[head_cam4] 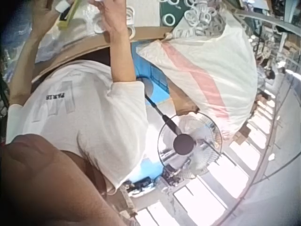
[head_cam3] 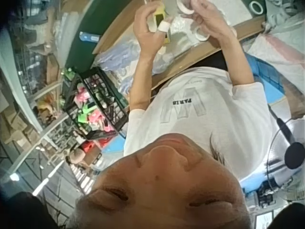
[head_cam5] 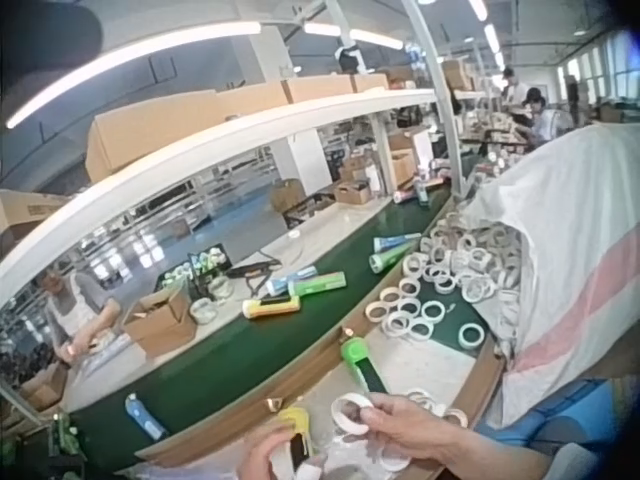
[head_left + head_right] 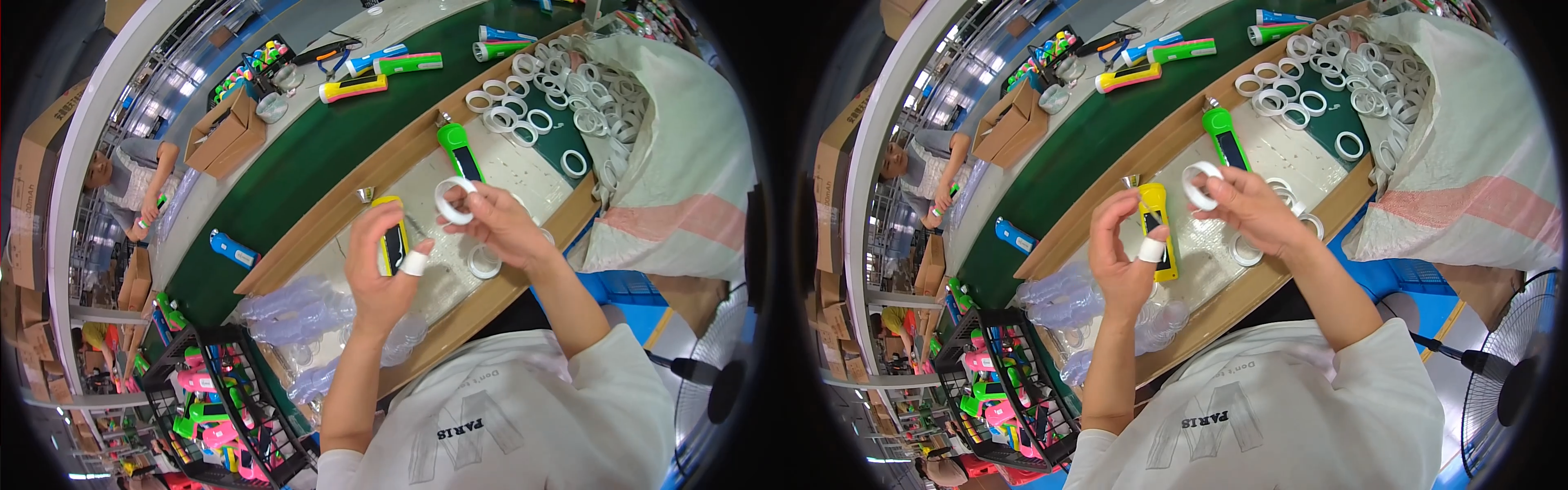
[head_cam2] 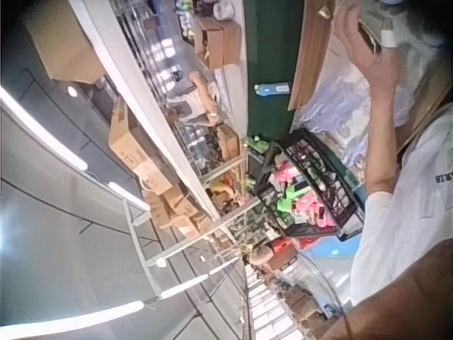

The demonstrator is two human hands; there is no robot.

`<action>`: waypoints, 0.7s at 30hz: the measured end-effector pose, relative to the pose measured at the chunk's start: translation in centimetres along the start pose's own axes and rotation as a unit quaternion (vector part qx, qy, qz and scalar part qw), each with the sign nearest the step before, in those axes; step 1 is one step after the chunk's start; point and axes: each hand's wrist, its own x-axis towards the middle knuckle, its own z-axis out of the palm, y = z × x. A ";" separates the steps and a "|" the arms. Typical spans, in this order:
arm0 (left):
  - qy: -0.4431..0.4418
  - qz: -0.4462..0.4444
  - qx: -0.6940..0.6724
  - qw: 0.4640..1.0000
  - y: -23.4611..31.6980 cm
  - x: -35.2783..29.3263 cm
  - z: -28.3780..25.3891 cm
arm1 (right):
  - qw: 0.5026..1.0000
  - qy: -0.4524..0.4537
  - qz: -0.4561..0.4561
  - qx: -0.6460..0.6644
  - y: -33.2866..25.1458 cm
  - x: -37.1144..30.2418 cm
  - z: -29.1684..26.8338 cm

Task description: Assembling flashlight bodies by attaching plastic rings and internal components at an industrial workstation.

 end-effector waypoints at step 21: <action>-0.332 -0.151 0.237 0.900 -7.7 5.4 13.5 | 0.983 0.066 -0.023 0.171 -0.8 -2.4 -6.4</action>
